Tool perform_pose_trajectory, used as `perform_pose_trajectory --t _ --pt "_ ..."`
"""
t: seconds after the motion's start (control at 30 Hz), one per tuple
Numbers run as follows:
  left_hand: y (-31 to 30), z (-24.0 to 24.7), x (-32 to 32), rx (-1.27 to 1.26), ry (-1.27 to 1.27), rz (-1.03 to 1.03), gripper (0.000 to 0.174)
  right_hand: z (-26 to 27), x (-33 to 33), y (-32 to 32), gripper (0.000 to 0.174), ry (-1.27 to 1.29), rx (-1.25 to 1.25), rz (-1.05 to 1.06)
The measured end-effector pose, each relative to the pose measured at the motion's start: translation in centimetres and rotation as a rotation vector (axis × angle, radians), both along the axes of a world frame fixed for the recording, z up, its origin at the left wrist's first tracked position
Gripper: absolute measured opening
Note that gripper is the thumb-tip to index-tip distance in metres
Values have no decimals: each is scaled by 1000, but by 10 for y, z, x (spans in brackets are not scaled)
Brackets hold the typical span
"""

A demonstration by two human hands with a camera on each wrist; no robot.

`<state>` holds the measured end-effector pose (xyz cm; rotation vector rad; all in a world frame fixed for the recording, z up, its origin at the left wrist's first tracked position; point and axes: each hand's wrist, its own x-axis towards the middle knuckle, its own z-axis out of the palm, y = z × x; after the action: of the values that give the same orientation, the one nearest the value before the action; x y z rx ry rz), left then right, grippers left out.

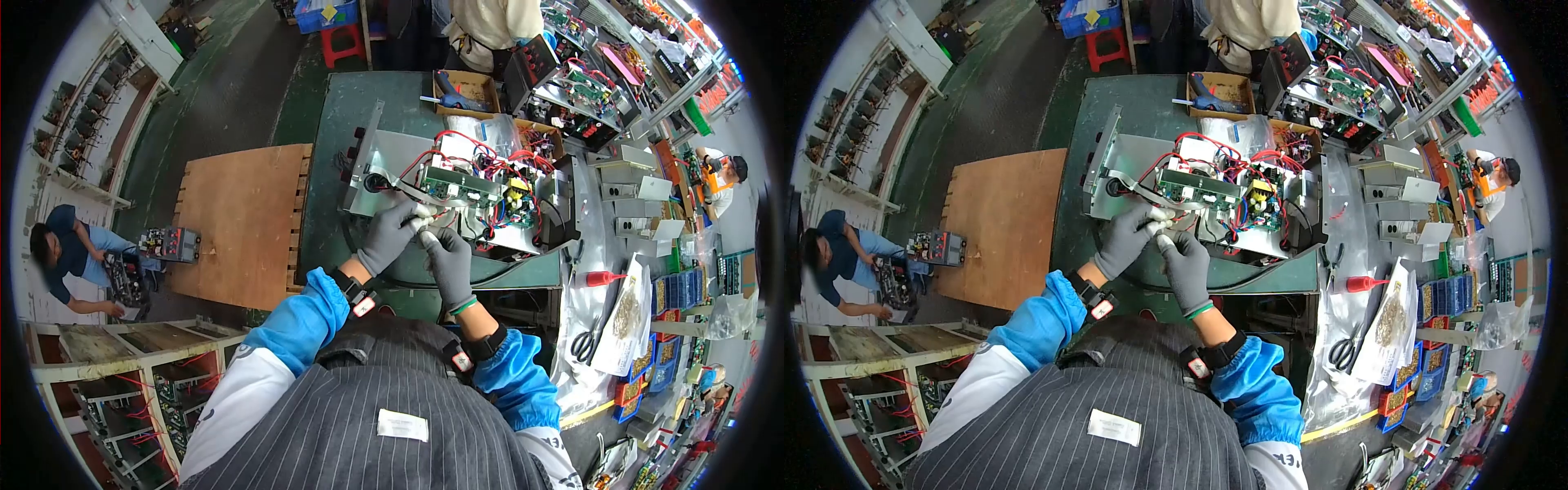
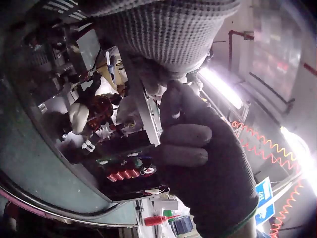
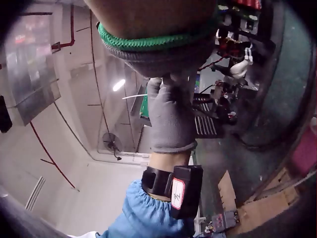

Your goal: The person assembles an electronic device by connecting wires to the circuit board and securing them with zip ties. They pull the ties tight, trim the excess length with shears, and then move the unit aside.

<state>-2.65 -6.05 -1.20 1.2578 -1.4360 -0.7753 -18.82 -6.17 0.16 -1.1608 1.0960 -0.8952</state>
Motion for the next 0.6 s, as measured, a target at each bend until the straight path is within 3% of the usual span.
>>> perform_pose_trajectory --t 0.13,0.6 --pt "0 0 1 -19 -23 13 12 0 -1 -3 23 33 42 75" --pt "-3 0 6 -52 -109 -8 15 4 0 -3 20 -25 58 32"
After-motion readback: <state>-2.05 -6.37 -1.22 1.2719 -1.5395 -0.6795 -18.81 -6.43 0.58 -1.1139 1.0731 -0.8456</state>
